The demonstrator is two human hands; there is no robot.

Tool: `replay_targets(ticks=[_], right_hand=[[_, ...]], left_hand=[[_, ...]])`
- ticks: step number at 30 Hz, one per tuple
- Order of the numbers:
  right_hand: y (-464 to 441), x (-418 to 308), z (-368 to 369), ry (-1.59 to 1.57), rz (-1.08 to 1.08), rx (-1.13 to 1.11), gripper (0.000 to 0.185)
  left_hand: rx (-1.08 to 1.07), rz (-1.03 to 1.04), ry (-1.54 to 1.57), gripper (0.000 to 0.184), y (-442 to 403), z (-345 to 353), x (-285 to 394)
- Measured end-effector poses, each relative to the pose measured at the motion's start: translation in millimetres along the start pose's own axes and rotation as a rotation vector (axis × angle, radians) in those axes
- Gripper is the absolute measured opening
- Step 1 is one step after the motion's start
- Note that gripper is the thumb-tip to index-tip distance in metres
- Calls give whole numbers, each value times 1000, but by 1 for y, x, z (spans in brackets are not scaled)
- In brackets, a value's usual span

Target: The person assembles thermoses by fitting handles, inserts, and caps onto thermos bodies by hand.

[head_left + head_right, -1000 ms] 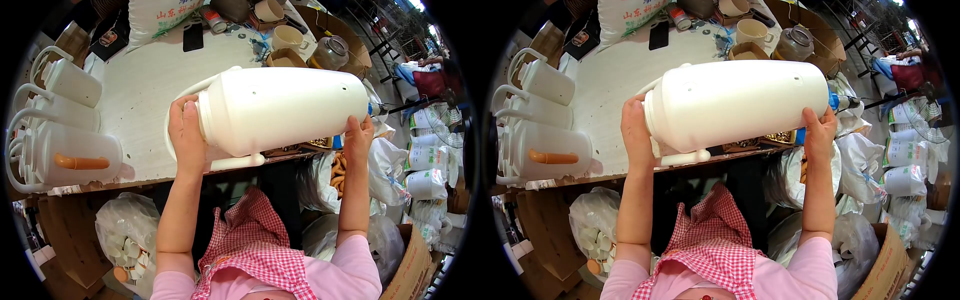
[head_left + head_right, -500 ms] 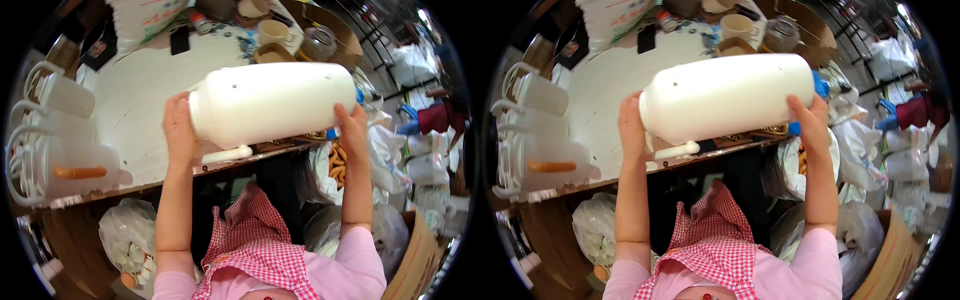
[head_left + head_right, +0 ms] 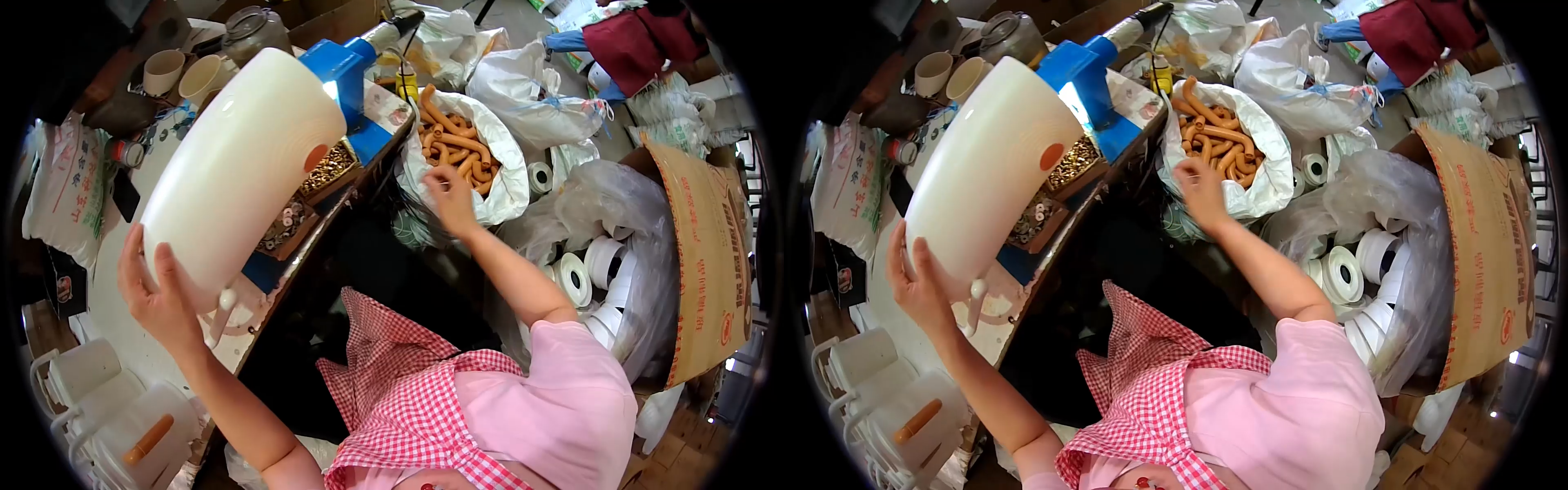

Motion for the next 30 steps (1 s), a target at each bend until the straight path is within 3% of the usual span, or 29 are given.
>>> replay_targets(ticks=[2,5,7,8,11,15,17,24,30], right_hand=[[-37,43,-36,164,93,149,20],[-99,65,-60,656,-181,278,16],[-149,106,-58,944,-238,347,18],[-159,110,-55,936,-231,339,18],[-181,118,-43,1319,-30,277,24],[-169,97,-48,1292,112,104,33],[-141,87,-61,973,-98,251,40],[-56,19,-95,566,-409,363,35],[-29,-25,-90,192,-378,332,33]], left_hand=[[27,-40,71,35,-1,0,-2],[-4,-57,36,35,-2,-1,3],[10,-70,62,35,-1,0,3],[2,-68,52,35,0,1,1],[20,-63,39,35,0,1,-1],[23,-71,56,35,0,0,-1],[32,-86,75,36,0,2,2],[29,-53,-11,37,0,1,-2],[51,-49,-38,35,0,-1,-8]])
Point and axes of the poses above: each hand's wrist, its own y-axis away from the middle knuckle, its own z-axis out of the palm, x = y × z, the point moved 3 cm from there along -y, towards the middle knuckle, and after that the axes turned 14 degrees about z, right-handed, at the moved point
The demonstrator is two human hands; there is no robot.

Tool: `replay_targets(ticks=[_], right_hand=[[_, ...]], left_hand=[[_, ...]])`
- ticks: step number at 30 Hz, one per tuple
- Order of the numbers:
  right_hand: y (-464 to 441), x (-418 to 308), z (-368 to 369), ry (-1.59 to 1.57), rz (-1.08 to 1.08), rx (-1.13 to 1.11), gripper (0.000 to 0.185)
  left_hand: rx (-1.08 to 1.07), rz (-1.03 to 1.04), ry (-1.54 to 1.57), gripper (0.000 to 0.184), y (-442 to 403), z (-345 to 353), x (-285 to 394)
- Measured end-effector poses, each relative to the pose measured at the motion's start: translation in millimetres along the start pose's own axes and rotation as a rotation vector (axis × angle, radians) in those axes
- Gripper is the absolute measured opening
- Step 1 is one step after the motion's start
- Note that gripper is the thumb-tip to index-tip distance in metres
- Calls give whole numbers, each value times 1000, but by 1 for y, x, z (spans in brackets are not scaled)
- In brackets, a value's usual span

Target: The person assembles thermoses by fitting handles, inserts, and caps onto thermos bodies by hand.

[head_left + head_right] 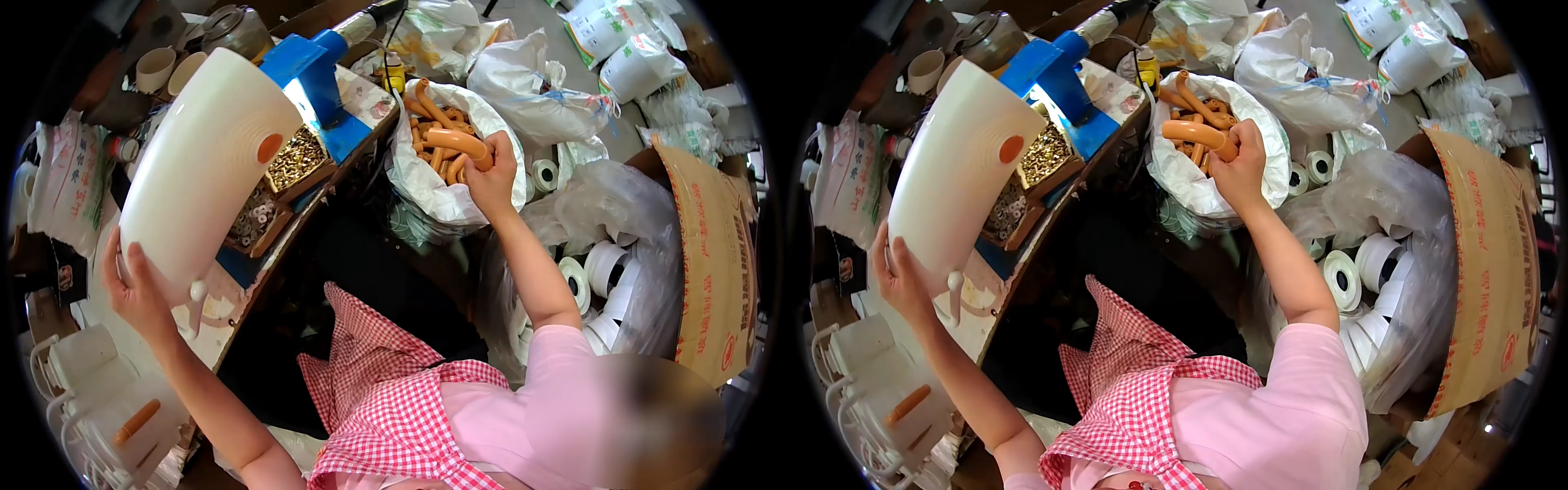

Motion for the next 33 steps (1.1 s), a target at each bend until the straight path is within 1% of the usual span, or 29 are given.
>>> replay_targets(ticks=[1,2,3,5,6,7,8,9,10,11,12,13,14,15,17,18,19,20,22,23,24,26,27,29,31,32,33], right_hand=[[1,-4,0,-103,47,-11,33],[1,-11,1,-108,37,-15,33],[1,-21,0,-150,-1,-6,33],[1,-38,-4,-193,-43,3,34],[2,-48,-9,-225,-80,5,31],[5,-55,-11,-259,-116,5,28],[10,-56,-11,-269,-128,-6,28],[14,-47,-6,-222,4,-114,27],[17,-40,7,-188,113,-236,33],[19,-14,18,-70,68,-398,47],[29,18,29,-29,253,-512,50],[31,-9,24,-141,361,-622,47],[33,-36,18,-251,483,-720,45],[35,-62,14,-345,612,-802,43],[38,-98,20,-649,510,-873,36],[37,-117,18,-666,483,-929,36],[33,-149,20,-621,358,-1029,32],[34,-168,20,-650,367,-1106,27],[34,-211,24,-647,267,-1167,31],[33,-231,25,-624,270,-1210,38],[31,-249,27,-554,234,-1243,38],[32,-296,29,-516,243,-1399,34],[32,-313,35,-496,230,-1396,34],[32,-344,46,-293,61,-1340,42],[28,-372,55,-338,37,-1393,35],[24,-383,63,-315,32,-1401,39],[24,-399,71,-302,43,-1378,33]], left_hand=[[0,9,14,34,1,0,-1],[-1,19,29,33,1,1,-2],[19,24,93,34,0,2,-1],[4,59,40,34,0,2,3],[-19,93,-13,35,-1,1,7],[-12,91,-18,35,-2,3,2],[-2,124,44,35,-1,8,-6],[20,154,89,35,-2,6,-14],[-34,210,-197,34,-2,0,-4],[-25,273,-267,35,0,0,-3],[-24,294,-320,38,3,0,-2],[-17,215,-299,42,1,-6,11],[-47,139,-206,45,-1,-10,18],[-51,191,-254,44,-2,-15,21],[-149,95,-224,46,-3,-23,26],[-168,81,-176,48,-4,-27,26],[-158,75,-133,48,-5,-30,22],[-158,69,-81,48,-5,-30,18],[-137,38,-62,48,-5,-33,17],[-140,3,-51,48,-5,-33,15],[-123,-2,-37,48,-3,-32,14],[-58,38,-23,47,-2,-32,11],[-40,34,-9,47,0,-32,8],[17,97,-6,50,2,-31,5],[30,106,22,50,3,-31,-1],[32,117,39,51,4,-28,-3],[-18,78,39,51,3,-30,-2]])
Point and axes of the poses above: each hand's wrist, its own y-axis away from the middle knuckle, its own z-axis out of the palm, x = y × z, the point moved 3 cm from there along -y, towards the middle knuckle, and after that the axes turned 14 degrees about z, right-handed, at the moved point
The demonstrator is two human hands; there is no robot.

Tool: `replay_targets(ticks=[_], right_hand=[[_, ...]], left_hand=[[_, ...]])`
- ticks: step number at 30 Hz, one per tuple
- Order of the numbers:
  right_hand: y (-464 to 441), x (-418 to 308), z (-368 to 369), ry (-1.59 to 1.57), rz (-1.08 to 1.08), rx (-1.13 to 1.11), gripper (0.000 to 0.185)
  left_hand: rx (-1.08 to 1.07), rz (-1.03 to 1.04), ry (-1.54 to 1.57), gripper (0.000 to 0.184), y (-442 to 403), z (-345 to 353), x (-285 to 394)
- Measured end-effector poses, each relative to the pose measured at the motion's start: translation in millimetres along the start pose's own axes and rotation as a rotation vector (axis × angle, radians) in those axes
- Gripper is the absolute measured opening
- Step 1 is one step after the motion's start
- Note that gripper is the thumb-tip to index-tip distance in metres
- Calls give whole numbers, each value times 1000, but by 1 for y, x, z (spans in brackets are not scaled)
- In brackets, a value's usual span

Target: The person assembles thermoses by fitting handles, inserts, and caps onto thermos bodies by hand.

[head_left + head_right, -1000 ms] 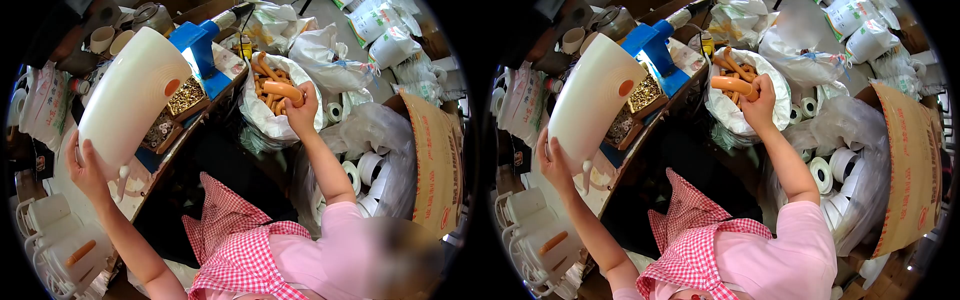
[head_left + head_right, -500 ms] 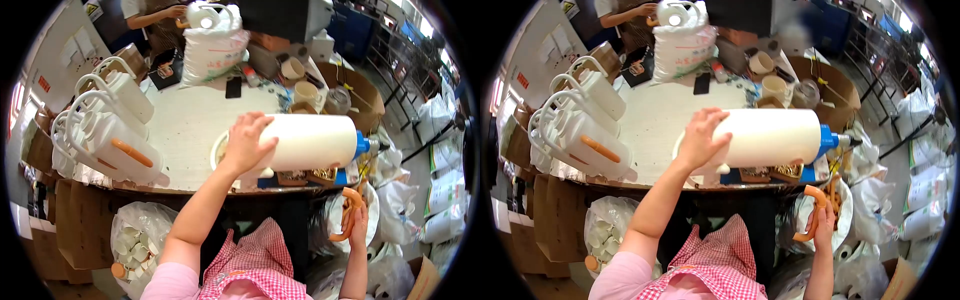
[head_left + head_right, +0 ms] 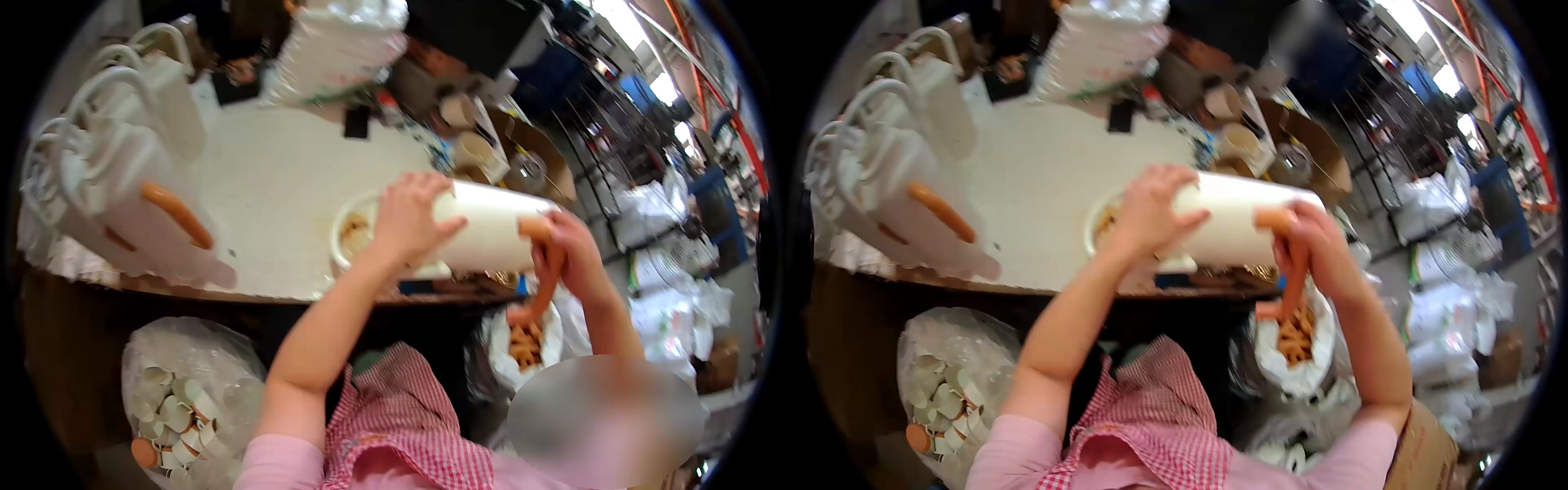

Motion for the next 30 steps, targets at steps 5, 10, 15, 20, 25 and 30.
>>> replay_targets(ticks=[5,10,15,20,25,30], right_hand=[[-60,-45,24,458,92,79,26],[-111,-39,41,674,147,27,26],[-131,-30,30,692,138,81,27],[-134,-25,35,646,210,-3,25],[-137,-23,31,610,301,-38,23],[-138,-32,38,850,223,39,24]], left_hand=[[14,-5,-37,51,0,-6,4],[26,-23,41,52,4,-1,-6],[91,-38,46,52,9,2,-11],[72,-35,24,51,10,3,-13],[53,-56,57,53,10,4,-16],[42,-44,66,56,11,5,-18]])
Point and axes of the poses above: each hand's wrist, its own y-axis away from the middle knuckle, its own z-axis out of the palm, x = y × z, the point moved 3 cm from there along -y, towards the middle knuckle, and after that the axes turned 14 degrees about z, right-handed, at the moved point
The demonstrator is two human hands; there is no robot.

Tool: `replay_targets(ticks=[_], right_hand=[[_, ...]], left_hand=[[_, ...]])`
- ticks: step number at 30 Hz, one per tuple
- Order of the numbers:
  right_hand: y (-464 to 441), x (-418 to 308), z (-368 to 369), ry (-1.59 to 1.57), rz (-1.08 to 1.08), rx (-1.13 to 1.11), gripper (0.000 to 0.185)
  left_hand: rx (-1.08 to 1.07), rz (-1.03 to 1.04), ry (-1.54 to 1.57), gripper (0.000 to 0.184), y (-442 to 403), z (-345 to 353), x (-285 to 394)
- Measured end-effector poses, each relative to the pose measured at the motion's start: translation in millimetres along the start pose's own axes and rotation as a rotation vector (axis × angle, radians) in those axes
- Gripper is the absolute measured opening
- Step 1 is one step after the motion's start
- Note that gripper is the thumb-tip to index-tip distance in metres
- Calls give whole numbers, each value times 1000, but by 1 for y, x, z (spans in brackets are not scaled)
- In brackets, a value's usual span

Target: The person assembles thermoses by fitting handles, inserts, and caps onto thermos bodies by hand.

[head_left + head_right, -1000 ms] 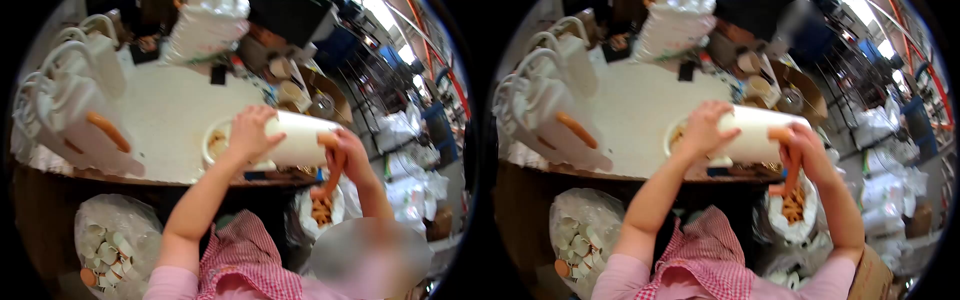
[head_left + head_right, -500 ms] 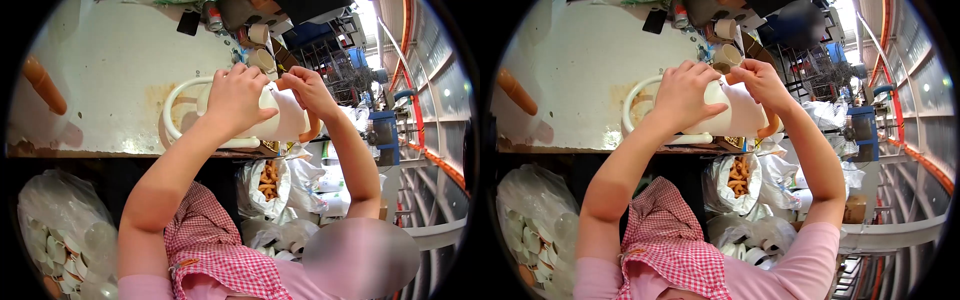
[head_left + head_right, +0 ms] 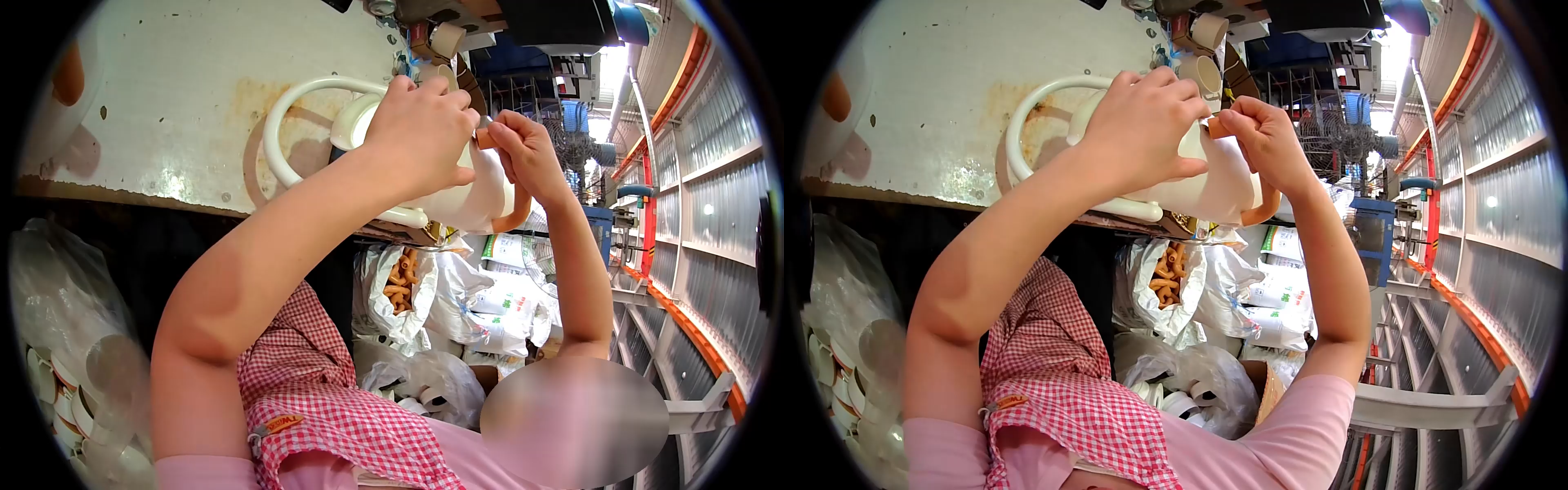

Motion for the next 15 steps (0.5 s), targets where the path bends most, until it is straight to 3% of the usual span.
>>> replay_targets(ticks=[2,4,9,15], right_hand=[[0,0,-1,114,-15,46,25],[4,-4,4,253,-245,163,30],[16,-20,6,401,-176,229,33],[15,-22,6,442,-217,220,32]], left_hand=[[8,32,-33,56,-1,1,1],[-3,28,-25,56,-2,-1,1],[-58,68,3,54,-3,-4,-1],[36,137,39,51,-3,-3,-1]])
Point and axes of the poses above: each hand's wrist, its own y-axis away from the middle knuckle, its own z-axis out of the palm, x = y × z, the point moved 3 cm from there along -y, towards the middle knuckle, and after that the axes turned 14 degrees about z, right-handed, at the moved point
